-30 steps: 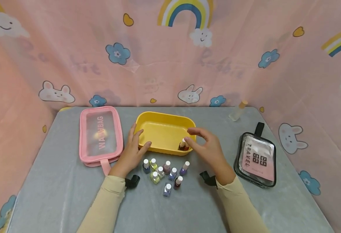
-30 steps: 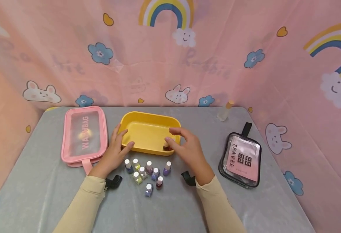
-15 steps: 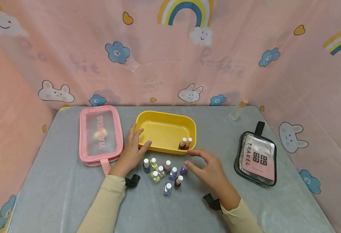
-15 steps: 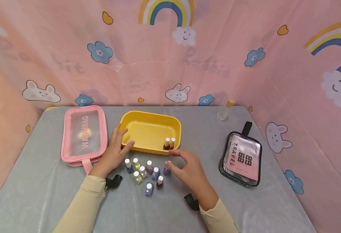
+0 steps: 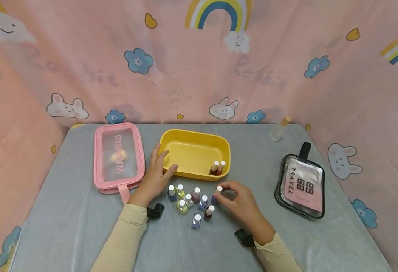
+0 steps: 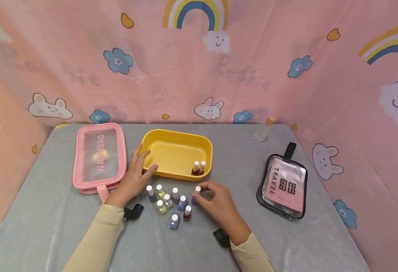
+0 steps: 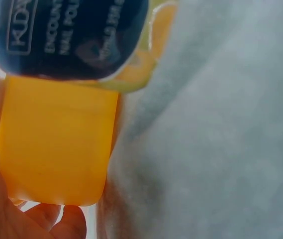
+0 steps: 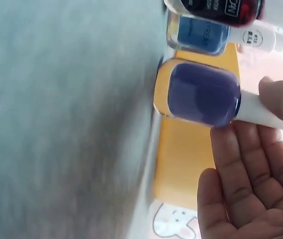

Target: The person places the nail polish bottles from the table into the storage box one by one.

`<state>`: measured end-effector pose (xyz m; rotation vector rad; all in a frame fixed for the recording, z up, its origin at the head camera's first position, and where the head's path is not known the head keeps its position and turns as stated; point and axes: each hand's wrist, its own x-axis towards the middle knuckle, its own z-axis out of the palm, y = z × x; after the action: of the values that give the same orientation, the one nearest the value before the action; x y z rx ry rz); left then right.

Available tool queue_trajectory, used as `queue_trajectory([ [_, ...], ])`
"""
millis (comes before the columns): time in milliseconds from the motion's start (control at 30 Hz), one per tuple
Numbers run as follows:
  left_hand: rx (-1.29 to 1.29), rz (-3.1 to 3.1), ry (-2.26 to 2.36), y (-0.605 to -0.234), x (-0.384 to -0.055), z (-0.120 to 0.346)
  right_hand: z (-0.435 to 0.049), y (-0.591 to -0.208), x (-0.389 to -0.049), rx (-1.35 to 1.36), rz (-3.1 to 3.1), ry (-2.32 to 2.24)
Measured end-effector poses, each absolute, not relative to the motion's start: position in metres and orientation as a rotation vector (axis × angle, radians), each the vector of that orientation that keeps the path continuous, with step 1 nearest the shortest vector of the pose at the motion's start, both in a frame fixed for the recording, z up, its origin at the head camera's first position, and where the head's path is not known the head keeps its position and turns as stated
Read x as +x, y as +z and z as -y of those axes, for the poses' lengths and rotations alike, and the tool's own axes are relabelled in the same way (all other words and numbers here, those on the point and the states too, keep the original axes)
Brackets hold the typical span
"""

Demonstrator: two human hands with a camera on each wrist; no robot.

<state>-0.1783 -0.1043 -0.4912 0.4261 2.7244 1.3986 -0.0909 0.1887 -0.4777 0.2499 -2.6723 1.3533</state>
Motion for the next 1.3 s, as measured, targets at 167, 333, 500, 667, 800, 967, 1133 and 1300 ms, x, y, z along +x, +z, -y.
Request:
queue_trajectory([
  [167,0.416,-2.731,1.399,-0.488,-0.179,0.107,-0.187,-0.480,-0.094,0.284,2.639,1.358],
  [333,0.429,-2.731,1.397,-0.488,-0.180,0.108,-0.186,-0.479,-0.096,0.289,2.637,1.375],
  [500,0.409,-2.725,1.403,-0.488,-0.179,0.108,-0.185,-0.481,-0.097,0.320,2.631,1.333],
  [667,0.414,-2.723,1.412,-0.490,-0.179,0.109,-0.186,-0.481,-0.098,0.316,2.629,1.308],
  [800,0.407,-2.727,1.412,-0.492,-0.177,0.109,-0.185,-0.472,-0.096,0.309,2.621,1.322],
  [967,0.421,-2.726,1.411,-0.491,-0.179,0.107,-0.185,-0.443,-0.096,0.387,2.567,1.289],
  [1133,0.426,-2.721,1.414,-0.491,-0.181,0.105,-0.187,-0.421,-0.116,0.439,2.508,1.288],
  [1300,0.427,-2.709,1.406,-0.492,-0.180,0.104,-0.187,-0.418,-0.143,0.430,2.498,1.352],
])
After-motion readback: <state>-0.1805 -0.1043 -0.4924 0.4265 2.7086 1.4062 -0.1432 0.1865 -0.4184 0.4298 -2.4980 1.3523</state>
